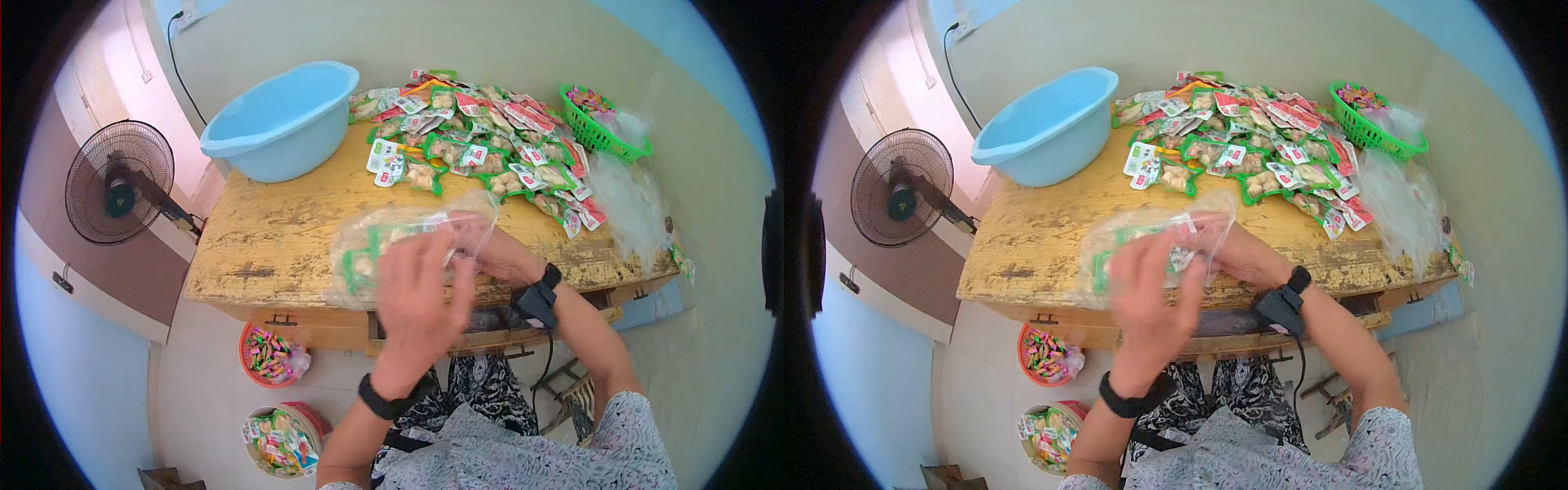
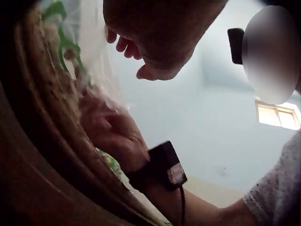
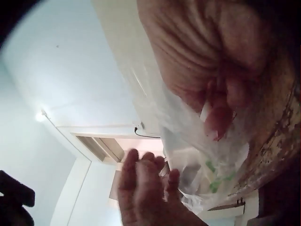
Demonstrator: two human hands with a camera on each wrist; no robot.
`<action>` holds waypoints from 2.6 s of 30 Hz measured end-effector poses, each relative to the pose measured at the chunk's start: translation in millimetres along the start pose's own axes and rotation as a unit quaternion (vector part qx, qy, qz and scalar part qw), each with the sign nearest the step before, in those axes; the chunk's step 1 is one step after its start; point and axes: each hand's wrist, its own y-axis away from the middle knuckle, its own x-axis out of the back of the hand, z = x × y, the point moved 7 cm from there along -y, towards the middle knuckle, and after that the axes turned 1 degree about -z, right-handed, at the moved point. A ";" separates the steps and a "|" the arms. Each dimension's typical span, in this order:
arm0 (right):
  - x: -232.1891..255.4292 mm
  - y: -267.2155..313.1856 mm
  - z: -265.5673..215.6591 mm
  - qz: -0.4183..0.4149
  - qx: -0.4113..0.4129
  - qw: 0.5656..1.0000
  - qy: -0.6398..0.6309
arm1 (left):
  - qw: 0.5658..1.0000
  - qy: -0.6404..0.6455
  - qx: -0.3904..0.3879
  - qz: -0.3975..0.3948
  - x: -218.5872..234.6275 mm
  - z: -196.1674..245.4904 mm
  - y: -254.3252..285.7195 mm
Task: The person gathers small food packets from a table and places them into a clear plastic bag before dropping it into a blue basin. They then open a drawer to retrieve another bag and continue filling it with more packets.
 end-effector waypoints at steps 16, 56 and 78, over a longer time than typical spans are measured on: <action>-2.1 -32.7 -8.8 0.010 0.059 0.998 0.015 | 0.957 0.124 0.234 -0.117 26.4 -111.8 29.1; 81.3 61.2 -42.0 0.207 0.109 0.954 0.189 | 0.944 -0.165 0.067 -0.280 -7.2 -69.8 17.2; 136.5 87.9 -70.2 0.290 0.143 0.632 0.705 | 0.990 -0.060 0.048 -0.120 9.7 -14.6 11.1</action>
